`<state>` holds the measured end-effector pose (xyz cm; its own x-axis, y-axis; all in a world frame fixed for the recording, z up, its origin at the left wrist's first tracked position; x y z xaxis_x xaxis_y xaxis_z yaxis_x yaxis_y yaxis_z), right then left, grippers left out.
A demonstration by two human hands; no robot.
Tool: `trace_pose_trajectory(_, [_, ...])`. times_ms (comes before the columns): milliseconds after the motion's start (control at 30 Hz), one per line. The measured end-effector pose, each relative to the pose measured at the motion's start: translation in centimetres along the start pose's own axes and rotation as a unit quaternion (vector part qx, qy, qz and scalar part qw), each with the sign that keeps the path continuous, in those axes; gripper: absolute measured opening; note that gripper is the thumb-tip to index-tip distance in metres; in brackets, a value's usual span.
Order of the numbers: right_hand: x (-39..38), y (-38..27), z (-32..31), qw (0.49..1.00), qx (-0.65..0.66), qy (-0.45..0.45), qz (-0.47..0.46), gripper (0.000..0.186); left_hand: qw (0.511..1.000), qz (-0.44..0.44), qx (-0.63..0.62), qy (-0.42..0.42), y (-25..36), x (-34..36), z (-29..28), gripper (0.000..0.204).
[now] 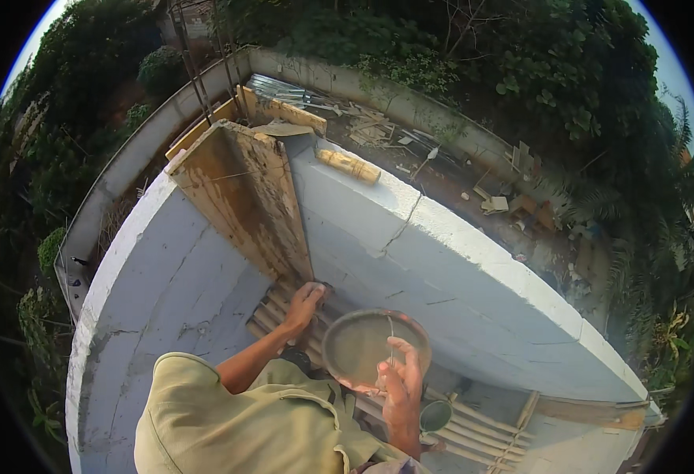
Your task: The person applies mortar to a vertical column form using a trowel and a small bucket while standing on a high wall. The person repeatedly scoops wet mortar from the bucket and presses it into the wooden formwork at the corner of the structure.
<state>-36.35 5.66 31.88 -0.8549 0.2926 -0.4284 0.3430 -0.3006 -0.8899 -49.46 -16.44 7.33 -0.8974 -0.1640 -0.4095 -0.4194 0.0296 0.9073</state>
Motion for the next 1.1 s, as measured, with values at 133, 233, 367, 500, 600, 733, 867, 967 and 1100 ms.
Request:
trace_pose_trajectory(133, [-0.4,-7.4,5.0,0.994,0.025,-0.100,-0.039,0.054,0.991,-0.049,-0.104,0.062,-5.7,-1.6,-3.5,0.059])
trace_pose_trajectory(233, [0.4,-10.5,8.2,0.989,0.007,-0.134,-0.067,0.048,0.982,-0.007,-0.174,0.065,3.9,-4.2,-6.2,0.070])
trace_pose_trajectory(367, [2.4,-11.2,14.0,0.978,-0.043,-0.187,-0.079,0.034,0.984,-0.033,-0.172,0.028,8.3,-3.6,-11.0,0.075])
trace_pose_trajectory(500, [5.0,-8.9,17.9,0.968,-0.112,-0.216,-0.066,0.025,0.990,0.134,0.028,0.019,12.6,-2.7,-13.3,0.065])
trace_pose_trajectory(600, [5.9,-6.9,19.5,0.954,-0.161,-0.248,-0.058,0.020,0.997,0.074,-0.022,-0.032,12.4,-2.6,-14.7,0.062])
trace_pose_trajectory(733, [5.3,-4.8,22.1,0.930,-0.208,-0.299,-0.046,0.017,0.927,-0.059,-0.370,-0.020,3.2,-1.2,-16.7,0.063])
trace_pose_trajectory(867, [4.1,-6.6,23.4,0.908,-0.206,-0.361,-0.059,0.017,0.909,-0.205,-0.363,-0.004,-6.7,-0.2,-10.5,0.071])
trace_pose_trajectory(967, [2.9,-8.8,24.1,0.897,-0.170,-0.405,-0.045,0.019,0.860,-0.200,-0.467,-0.050,-3.9,-3.2,-6.1,0.072])
trace_pose_trajectory(1100, [0.6,-14.7,25.1,0.875,-0.095,-0.468,-0.072,0.021,0.823,-0.159,-0.540,-0.082,2.0,-7.7,-4.5,0.072])
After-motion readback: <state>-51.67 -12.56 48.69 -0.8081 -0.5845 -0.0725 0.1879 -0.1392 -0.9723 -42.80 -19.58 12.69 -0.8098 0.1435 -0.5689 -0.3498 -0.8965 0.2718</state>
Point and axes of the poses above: each hand's wrist, its own x-axis towards the middle knuckle, its own z-axis out of the palm, y = z × x, the point moved 7 cm from there along x, towards the middle knuckle, and after that the axes turned 12 degrees about y, right-handed, at the moved point
